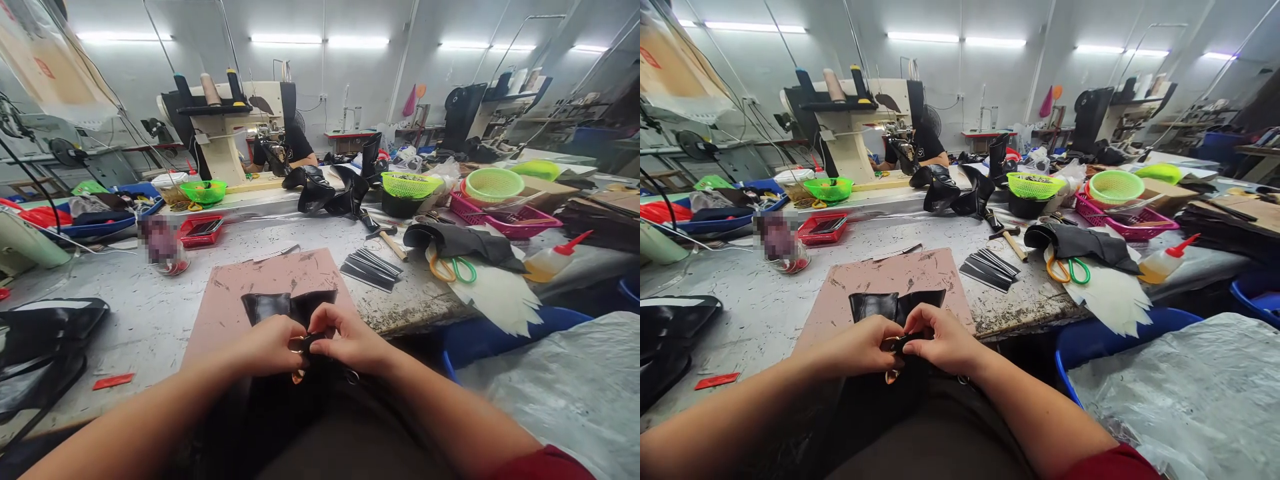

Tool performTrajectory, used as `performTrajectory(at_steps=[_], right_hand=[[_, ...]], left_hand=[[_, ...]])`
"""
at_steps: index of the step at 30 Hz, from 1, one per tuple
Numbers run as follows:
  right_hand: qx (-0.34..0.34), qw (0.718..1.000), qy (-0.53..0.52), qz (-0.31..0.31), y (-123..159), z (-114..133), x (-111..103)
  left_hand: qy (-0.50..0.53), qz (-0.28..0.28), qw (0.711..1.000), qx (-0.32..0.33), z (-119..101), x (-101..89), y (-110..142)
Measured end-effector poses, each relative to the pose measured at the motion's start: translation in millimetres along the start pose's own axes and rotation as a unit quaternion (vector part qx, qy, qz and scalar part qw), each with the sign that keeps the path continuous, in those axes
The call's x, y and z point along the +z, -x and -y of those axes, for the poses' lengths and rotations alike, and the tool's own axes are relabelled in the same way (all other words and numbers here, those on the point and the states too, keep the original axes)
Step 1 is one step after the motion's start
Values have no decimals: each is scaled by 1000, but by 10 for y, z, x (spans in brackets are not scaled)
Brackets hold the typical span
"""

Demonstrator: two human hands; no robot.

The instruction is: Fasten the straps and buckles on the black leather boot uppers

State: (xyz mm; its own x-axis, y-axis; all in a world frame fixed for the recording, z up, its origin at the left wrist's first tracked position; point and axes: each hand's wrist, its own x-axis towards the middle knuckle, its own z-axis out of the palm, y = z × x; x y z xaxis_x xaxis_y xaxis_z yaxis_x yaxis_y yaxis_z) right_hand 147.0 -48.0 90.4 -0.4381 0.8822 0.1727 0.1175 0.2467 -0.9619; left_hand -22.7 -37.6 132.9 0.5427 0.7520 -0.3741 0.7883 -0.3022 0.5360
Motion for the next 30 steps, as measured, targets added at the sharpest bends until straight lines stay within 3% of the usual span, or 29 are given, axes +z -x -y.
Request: performTrajectory(at_steps=[4,8,10,16,23,30], right_hand=[[-1,998,-59,16,-24,9,-61],[32,993,-80,77,-47,31,-127],[55,992,-56,100,-54,52,-154],[56,991,78,95,-68,131,-197],[47,984,159,72,-129,95,-211],[88,992,69,49,-201,-15,-169]], left_hand=[[52,-4,998,48,56,-70,28],[109,28,992,62,106,-119,23],[120,46,990,62,126,-127,11],[127,73,987,63,158,-133,-35],[-62,-23,995,81,55,-245,-16],[-92,-70,987,114,65,-257,-102]])
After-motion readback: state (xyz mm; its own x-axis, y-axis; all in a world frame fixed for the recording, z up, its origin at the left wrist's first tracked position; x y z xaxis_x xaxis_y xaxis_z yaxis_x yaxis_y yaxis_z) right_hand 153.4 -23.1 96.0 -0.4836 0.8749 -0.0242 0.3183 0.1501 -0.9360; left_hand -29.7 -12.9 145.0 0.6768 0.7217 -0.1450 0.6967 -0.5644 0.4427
